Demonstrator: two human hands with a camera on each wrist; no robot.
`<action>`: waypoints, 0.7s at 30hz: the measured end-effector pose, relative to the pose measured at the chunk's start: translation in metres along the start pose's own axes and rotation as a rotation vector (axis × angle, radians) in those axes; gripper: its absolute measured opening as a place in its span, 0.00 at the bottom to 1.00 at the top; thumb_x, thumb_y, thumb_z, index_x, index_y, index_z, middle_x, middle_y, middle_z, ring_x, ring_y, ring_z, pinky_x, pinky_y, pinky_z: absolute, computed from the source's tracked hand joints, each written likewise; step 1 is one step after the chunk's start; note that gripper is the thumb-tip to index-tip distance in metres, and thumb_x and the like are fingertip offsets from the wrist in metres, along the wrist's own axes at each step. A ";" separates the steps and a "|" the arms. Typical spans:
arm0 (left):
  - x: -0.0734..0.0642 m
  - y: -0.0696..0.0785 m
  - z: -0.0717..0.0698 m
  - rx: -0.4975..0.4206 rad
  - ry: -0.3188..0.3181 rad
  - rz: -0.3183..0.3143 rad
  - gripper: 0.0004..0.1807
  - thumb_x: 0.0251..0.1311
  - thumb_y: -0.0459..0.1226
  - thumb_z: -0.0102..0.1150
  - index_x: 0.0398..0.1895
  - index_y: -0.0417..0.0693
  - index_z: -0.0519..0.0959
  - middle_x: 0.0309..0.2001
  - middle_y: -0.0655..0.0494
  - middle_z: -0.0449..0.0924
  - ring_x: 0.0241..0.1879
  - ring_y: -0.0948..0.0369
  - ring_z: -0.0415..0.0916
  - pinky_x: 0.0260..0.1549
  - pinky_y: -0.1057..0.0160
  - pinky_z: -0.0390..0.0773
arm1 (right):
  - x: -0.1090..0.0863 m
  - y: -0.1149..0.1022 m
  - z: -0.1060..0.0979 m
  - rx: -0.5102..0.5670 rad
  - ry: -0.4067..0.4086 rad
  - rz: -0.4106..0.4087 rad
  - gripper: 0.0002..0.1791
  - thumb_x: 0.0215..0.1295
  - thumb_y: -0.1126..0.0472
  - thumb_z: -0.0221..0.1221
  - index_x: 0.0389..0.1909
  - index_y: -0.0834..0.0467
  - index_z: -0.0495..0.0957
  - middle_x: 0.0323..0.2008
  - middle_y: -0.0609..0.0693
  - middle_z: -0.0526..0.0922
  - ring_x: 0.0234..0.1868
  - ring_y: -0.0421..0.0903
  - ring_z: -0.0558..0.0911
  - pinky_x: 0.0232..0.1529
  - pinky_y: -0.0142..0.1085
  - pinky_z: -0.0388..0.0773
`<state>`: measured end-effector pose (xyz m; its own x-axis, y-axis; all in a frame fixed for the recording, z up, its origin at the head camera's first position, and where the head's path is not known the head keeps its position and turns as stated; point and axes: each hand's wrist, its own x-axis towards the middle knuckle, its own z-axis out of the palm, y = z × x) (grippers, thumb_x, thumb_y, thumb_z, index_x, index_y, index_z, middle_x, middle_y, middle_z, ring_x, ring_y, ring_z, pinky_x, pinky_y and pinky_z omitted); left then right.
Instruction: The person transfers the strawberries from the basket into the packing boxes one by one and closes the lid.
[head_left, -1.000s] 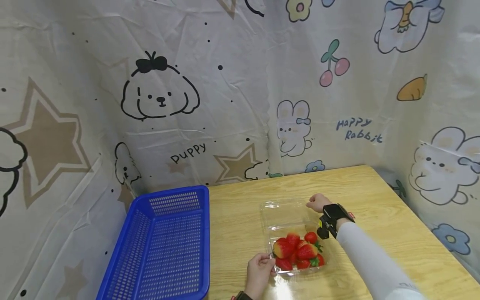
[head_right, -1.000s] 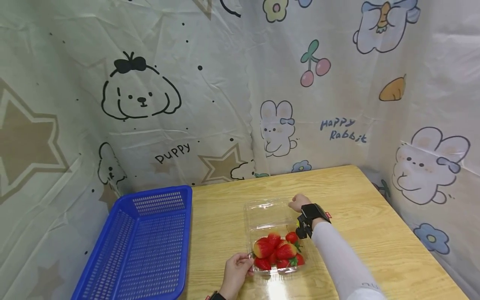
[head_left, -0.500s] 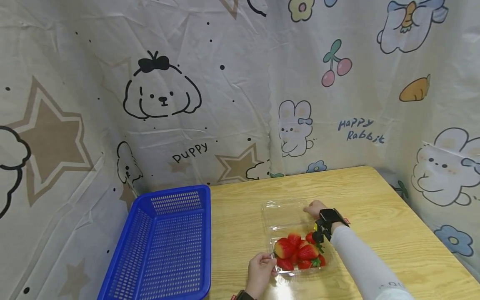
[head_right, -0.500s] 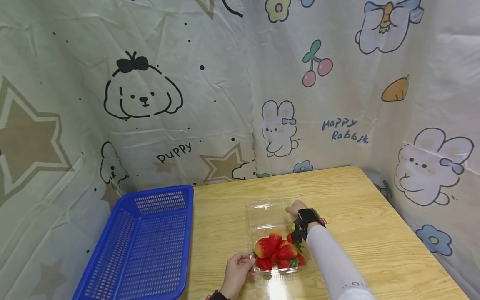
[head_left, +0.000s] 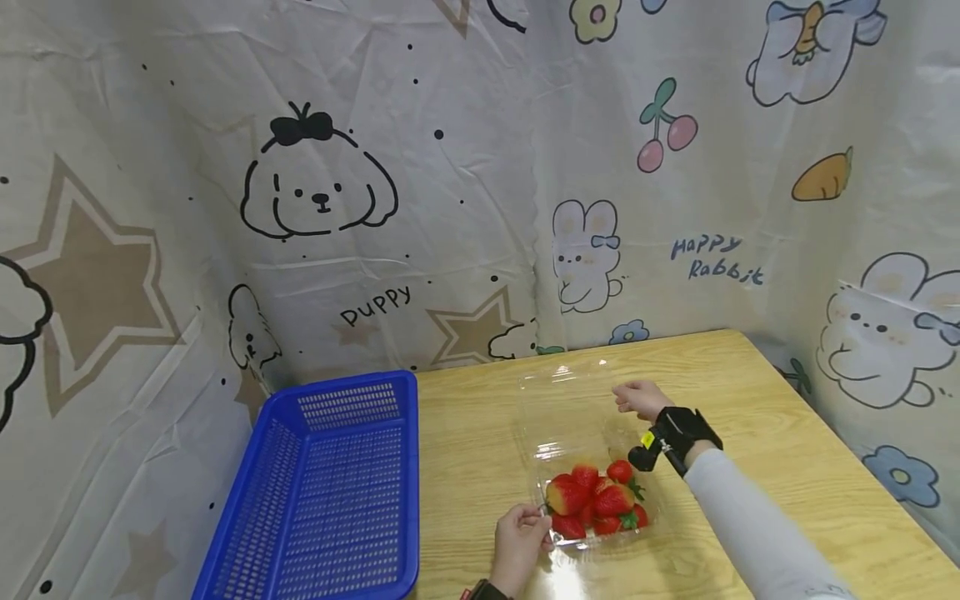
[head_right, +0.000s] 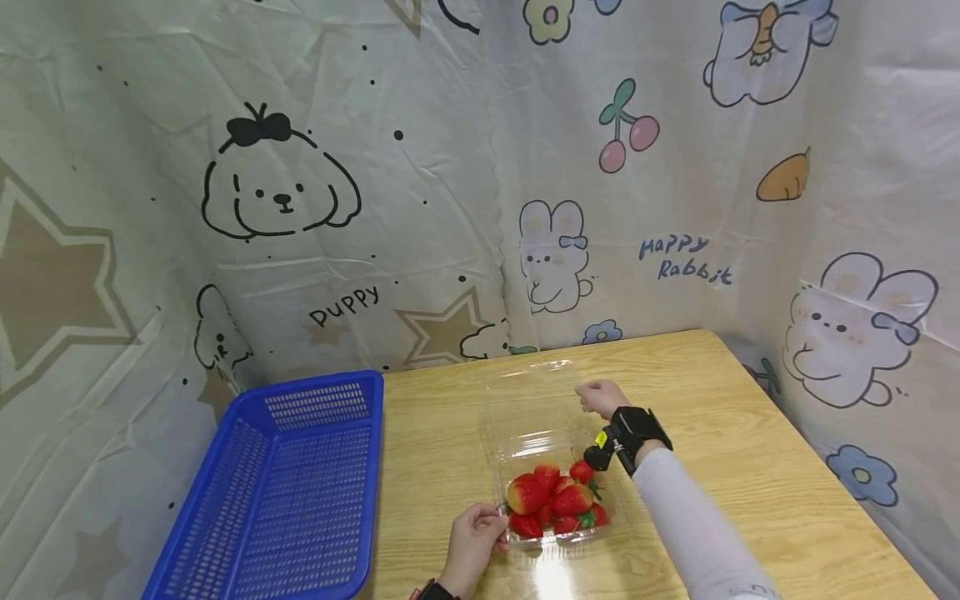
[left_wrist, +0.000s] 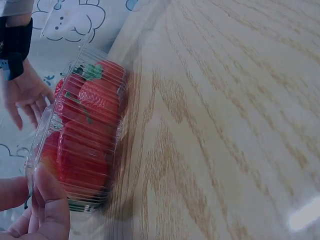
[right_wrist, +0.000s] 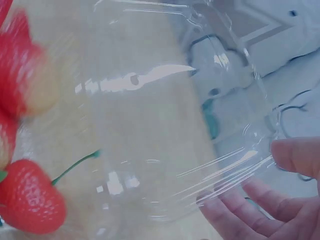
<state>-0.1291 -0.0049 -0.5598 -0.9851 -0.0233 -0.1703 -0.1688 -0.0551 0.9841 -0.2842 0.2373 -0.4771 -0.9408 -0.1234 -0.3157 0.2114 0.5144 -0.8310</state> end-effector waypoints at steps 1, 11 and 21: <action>0.000 0.000 0.000 -0.001 0.002 -0.004 0.07 0.51 0.24 0.56 0.33 0.27 0.73 0.24 0.53 0.73 0.19 0.64 0.72 0.19 0.68 0.78 | -0.008 -0.008 -0.001 0.025 0.005 -0.012 0.30 0.71 0.53 0.41 0.58 0.77 0.58 0.53 0.71 0.70 0.53 0.62 0.73 0.55 0.57 0.64; -0.001 -0.001 0.001 -0.019 0.013 -0.002 0.09 0.52 0.25 0.56 0.35 0.27 0.73 0.25 0.53 0.72 0.19 0.64 0.72 0.20 0.66 0.79 | -0.042 -0.017 -0.016 0.302 0.069 -0.166 0.33 0.70 0.46 0.41 0.58 0.73 0.61 0.50 0.62 0.72 0.55 0.58 0.70 0.57 0.50 0.66; -0.001 -0.001 0.002 0.003 0.030 -0.001 0.07 0.52 0.26 0.56 0.33 0.28 0.73 0.24 0.54 0.72 0.18 0.64 0.72 0.19 0.67 0.78 | -0.097 0.019 0.003 0.229 0.164 -0.166 0.29 0.68 0.46 0.46 0.48 0.71 0.71 0.51 0.62 0.72 0.50 0.44 0.72 0.56 0.49 0.67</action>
<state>-0.1277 -0.0024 -0.5604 -0.9836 -0.0533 -0.1726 -0.1698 -0.0522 0.9841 -0.1880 0.2564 -0.4634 -0.9936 -0.0412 -0.1049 0.0885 0.2922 -0.9523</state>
